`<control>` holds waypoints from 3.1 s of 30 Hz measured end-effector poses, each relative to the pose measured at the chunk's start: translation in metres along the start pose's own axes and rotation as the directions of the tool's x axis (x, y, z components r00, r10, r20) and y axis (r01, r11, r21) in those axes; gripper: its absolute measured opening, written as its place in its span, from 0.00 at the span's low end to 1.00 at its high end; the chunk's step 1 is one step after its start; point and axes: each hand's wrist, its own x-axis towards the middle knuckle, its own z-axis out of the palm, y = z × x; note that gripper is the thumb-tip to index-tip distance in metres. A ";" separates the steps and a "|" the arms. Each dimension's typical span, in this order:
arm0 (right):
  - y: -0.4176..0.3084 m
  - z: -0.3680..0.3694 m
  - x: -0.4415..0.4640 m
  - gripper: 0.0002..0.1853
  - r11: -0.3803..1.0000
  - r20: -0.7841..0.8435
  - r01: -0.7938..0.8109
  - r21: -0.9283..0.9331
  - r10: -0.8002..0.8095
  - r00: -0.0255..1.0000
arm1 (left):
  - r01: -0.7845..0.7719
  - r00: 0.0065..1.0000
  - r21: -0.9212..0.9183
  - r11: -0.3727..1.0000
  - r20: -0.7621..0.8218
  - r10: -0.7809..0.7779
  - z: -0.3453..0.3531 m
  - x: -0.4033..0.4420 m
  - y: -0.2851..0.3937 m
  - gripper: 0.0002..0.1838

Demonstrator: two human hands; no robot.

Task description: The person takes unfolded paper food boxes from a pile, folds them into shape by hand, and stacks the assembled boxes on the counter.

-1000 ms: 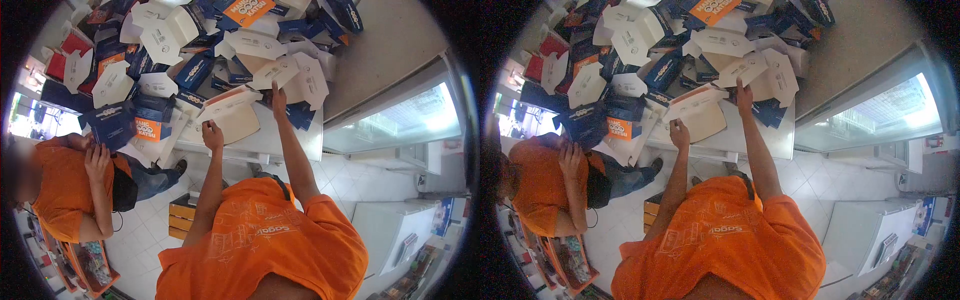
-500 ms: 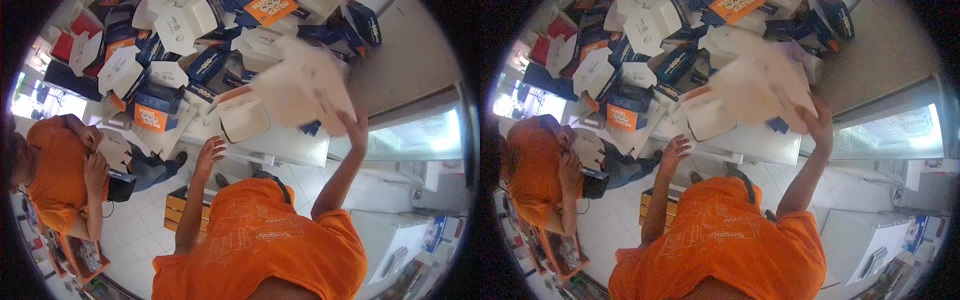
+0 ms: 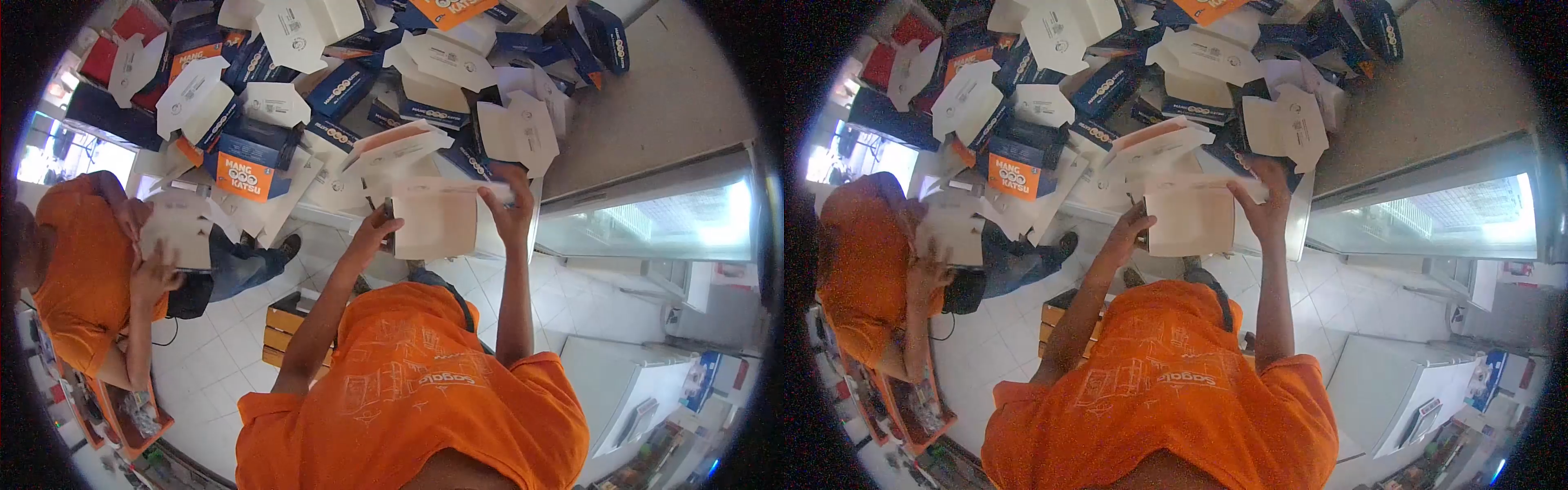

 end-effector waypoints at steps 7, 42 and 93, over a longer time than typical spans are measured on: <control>0.044 0.034 -0.026 0.29 0.816 0.328 -0.572 0.089 0.518 0.790 | -0.330 0.936 0.073 0.941 -0.104 0.336 0.022 -0.006 0.023 0.41; 0.091 0.140 0.024 0.25 0.973 0.709 -0.118 -0.196 0.224 0.669 | -0.431 0.497 0.875 -0.221 0.434 0.751 -0.073 0.024 -0.042 0.10; -0.004 0.266 -0.072 0.13 0.891 0.239 0.022 -0.453 0.098 0.966 | -0.326 0.787 0.945 0.015 0.262 0.559 -0.123 0.070 -0.068 0.41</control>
